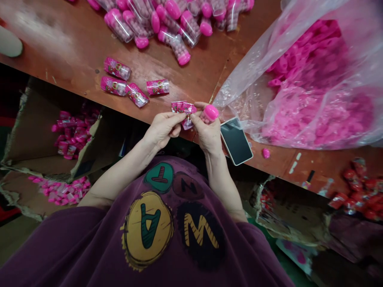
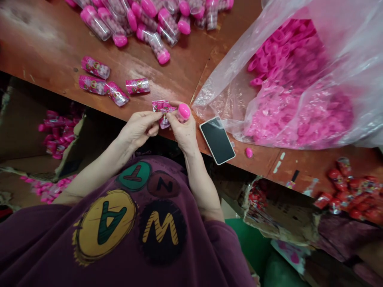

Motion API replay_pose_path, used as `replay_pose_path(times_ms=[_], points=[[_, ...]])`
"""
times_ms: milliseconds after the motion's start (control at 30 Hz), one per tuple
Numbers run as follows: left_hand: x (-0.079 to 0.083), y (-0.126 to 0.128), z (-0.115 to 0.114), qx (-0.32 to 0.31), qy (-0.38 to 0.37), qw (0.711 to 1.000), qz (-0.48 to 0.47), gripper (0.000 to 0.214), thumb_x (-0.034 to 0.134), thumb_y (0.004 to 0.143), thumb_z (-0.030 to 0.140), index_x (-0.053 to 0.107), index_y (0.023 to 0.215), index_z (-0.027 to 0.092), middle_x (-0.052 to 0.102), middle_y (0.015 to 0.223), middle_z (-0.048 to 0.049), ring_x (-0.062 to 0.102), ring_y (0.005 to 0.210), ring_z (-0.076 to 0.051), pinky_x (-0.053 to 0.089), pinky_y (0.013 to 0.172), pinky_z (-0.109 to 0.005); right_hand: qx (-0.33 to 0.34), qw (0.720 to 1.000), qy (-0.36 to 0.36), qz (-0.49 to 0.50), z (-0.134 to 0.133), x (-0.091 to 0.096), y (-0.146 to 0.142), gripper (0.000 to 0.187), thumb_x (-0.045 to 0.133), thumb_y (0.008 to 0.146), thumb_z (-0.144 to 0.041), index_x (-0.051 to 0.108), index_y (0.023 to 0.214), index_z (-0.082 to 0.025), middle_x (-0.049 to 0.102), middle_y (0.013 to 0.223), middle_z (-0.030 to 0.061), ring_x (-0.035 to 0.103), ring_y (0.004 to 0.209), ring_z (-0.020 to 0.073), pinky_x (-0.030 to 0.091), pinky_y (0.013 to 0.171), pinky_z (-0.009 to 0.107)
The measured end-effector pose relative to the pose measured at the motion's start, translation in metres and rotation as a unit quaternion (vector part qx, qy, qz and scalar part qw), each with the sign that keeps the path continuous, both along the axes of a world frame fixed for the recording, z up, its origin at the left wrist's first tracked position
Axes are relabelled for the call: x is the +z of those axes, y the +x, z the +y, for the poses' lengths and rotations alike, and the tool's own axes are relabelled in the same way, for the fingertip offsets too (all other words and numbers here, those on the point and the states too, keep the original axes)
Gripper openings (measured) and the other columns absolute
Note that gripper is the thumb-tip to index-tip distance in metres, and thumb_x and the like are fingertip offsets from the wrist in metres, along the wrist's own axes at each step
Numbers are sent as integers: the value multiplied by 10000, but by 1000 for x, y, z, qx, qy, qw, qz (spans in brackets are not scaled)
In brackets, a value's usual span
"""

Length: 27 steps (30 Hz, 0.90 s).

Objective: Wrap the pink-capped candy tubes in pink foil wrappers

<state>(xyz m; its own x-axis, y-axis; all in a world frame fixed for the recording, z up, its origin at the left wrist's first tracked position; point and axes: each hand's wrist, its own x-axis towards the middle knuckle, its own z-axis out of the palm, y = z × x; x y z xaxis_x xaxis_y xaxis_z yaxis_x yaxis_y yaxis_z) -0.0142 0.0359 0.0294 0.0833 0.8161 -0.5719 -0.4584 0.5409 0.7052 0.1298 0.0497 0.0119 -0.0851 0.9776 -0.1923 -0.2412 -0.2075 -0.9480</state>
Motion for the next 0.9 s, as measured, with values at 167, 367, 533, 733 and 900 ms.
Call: replay_pose_path(times_ms=[167, 367, 533, 733, 900], points=[[7, -5, -1, 42, -1, 999, 16, 314, 808, 914, 151, 663, 637, 133, 474, 455, 57, 375, 385, -19, 227, 432, -185, 101, 978, -143, 111, 4, 7, 11, 503, 955, 715, -480, 593, 952, -224, 460, 637, -120, 288, 461, 22, 256, 429, 186], [15, -11, 4, 127, -11, 992, 5, 405, 866, 911, 214, 569, 640, 164, 455, 506, 81, 372, 407, -16, 271, 432, -183, 153, 958, -197, 143, -7, 12, 23, 446, 827, 794, -563, 616, 902, -186, 514, 600, -99, 348, 403, 33, 268, 364, 196], [10, -5, 6, 158, -24, 987, -20, 477, 863, 932, 297, 492, 654, 184, 467, 537, 87, 394, 424, -17, 312, 448, -187, 49, 990, -118, 63, -29, 21, 13, 434, 827, 875, -546, 525, 966, -249, 720, 796, -69, 581, 454, 62, 359, 348, 183], [9, 1, 4, 102, -33, 994, -3, 487, 786, 992, 438, 516, 667, 197, 433, 505, 80, 369, 417, -38, 318, 453, -211, 18, 995, -90, -27, -41, 13, -12, 464, 751, 923, -642, 512, 962, -245, 652, 690, -95, 417, 381, 15, 272, 349, 176], [8, 1, 5, 95, -25, 995, -22, 497, 784, 989, 468, 512, 674, 197, 413, 502, 88, 355, 404, -32, 309, 452, -212, -23, 995, -73, -56, -43, 7, -20, 446, 754, 931, -628, 530, 981, -246, 615, 686, -99, 432, 429, 21, 318, 407, 189]])
